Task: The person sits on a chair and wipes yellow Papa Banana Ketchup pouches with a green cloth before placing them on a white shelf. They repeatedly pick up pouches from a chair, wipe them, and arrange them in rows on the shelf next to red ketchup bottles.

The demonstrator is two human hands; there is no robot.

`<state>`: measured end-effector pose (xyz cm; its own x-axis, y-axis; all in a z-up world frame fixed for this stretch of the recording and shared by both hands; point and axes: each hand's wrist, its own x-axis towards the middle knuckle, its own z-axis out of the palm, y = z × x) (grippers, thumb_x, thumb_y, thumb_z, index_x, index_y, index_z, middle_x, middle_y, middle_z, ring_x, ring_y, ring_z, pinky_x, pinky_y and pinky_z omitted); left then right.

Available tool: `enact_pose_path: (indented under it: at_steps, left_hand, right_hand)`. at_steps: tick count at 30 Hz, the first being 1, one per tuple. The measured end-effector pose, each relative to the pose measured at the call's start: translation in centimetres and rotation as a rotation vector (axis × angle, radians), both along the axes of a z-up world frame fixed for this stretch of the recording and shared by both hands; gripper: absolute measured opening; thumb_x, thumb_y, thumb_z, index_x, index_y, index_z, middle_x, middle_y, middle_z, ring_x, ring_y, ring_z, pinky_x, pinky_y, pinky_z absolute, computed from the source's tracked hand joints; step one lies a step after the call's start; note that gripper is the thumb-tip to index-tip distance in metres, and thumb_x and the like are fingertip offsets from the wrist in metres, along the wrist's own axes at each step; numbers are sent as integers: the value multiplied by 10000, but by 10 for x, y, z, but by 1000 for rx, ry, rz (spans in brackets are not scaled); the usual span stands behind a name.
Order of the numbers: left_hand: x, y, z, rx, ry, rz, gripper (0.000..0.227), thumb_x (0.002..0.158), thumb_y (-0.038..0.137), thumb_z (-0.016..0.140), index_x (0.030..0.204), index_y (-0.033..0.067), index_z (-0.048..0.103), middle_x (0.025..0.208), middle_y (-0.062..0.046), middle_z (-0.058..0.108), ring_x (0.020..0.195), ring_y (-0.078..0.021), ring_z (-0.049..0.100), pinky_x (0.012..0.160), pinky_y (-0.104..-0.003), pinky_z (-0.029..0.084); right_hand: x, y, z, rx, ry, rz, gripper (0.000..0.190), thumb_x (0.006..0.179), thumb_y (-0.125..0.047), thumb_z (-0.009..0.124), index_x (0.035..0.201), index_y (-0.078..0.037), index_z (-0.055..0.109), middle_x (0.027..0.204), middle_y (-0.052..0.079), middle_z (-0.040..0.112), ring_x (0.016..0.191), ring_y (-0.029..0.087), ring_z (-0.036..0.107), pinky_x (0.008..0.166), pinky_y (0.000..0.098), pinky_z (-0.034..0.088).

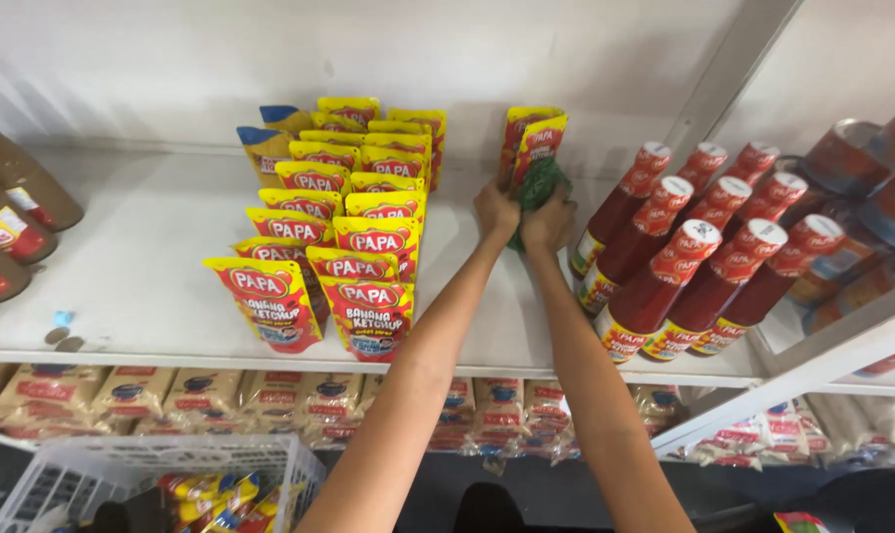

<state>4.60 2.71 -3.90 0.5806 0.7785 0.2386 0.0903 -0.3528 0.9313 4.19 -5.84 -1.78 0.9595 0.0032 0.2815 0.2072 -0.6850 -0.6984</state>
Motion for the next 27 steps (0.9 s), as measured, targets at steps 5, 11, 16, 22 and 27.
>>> enact_pose_path:
  at_steps: [5, 11, 16, 22, 27]
  left_hand:
    - [-19, -2, 6, 36, -11, 2, 280, 872, 55, 589, 1049, 107, 800, 975, -193, 785, 1069, -423, 719, 966, -510, 574]
    - [-24, 4, 14, 67, 39, 3, 299, 847, 36, 598, 1027, 142, 813, 935, -180, 785, 1026, -395, 742, 918, -478, 605]
    - [-29, -6, 23, 3, -19, 16, 296, 864, 24, 622, 1112, 61, 778, 1002, -218, 780, 1067, -413, 728, 929, -497, 601]
    - [-27, -40, 27, -173, -387, 154, 312, 852, 43, 591, 1153, -39, 581, 1045, -299, 689, 1078, -481, 676, 896, -531, 557]
    - [-138, -88, 109, -298, -387, -269, 622, 981, 264, 510, 1519, -34, 416, 1483, -375, 475, 1422, -544, 411, 1204, -604, 331]
  right_hand:
    - [7, 0, -5, -8, -28, 18, 603, 891, -190, 661, 1445, -167, 421, 1174, 183, 573, 1096, 445, 674, 895, 618, 552]
    - [32, 2, -27, 0, -52, -7, 559, 888, -203, 641, 1404, -182, 427, 1161, 174, 568, 1073, 447, 685, 893, 613, 560]
    - [39, 5, -33, 48, -165, -20, 675, 823, -161, 687, 1436, -131, 405, 1143, 184, 551, 1040, 483, 684, 839, 641, 574]
    - [-30, -6, 37, 280, -440, -20, 642, 846, -64, 702, 1405, -81, 388, 1166, 191, 482, 1128, 509, 594, 933, 611, 551]
    - [-35, 4, 41, 567, -624, 216, 650, 746, -148, 602, 1391, -191, 537, 1253, 121, 500, 1222, 417, 594, 1079, 517, 490]
